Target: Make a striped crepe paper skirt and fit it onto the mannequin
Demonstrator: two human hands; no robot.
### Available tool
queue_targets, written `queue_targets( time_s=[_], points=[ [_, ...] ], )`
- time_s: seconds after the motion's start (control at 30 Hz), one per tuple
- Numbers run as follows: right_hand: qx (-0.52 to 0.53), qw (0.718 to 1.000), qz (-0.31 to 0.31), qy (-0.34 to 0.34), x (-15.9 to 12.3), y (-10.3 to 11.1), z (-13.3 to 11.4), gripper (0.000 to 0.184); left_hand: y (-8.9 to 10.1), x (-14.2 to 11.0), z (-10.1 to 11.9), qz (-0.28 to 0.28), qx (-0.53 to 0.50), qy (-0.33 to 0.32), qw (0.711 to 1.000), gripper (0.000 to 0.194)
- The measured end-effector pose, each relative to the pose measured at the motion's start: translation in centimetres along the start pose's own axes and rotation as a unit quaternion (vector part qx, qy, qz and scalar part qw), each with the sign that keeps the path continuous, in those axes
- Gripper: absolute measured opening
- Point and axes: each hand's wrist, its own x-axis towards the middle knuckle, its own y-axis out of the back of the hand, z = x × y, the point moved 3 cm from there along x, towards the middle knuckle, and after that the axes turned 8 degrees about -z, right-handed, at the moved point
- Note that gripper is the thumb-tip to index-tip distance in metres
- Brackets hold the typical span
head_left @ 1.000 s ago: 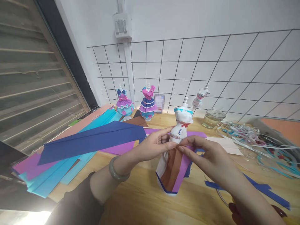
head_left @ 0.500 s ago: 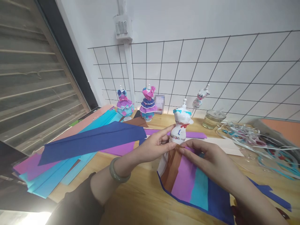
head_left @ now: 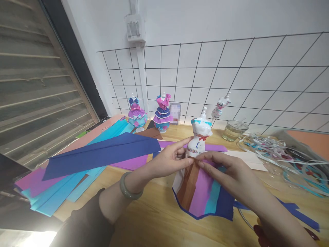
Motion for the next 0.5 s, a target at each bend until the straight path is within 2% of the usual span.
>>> queue_targets(
  time_s=[0.2,0.3,0.5],
  points=[
    [-0.009,0.997,0.052,-0.056,-0.28,0.15,0.27,0.027,-0.01,-0.04,0.17,-0.005,-0.002,-0.001,1.0,0.064],
    [0.02,0.997,0.035,-0.072,-0.31,0.1,0.35,0.027,0.04,-0.03,0.22,-0.003,0.002,-0.005,1.0,0.065],
    [0.041,0.998,-0.003,-0.043,-0.24,0.17,0.05,0.029,0.0,0.06,0.17,-0.006,-0.003,-0.013,1.0,0.064]
  ],
)
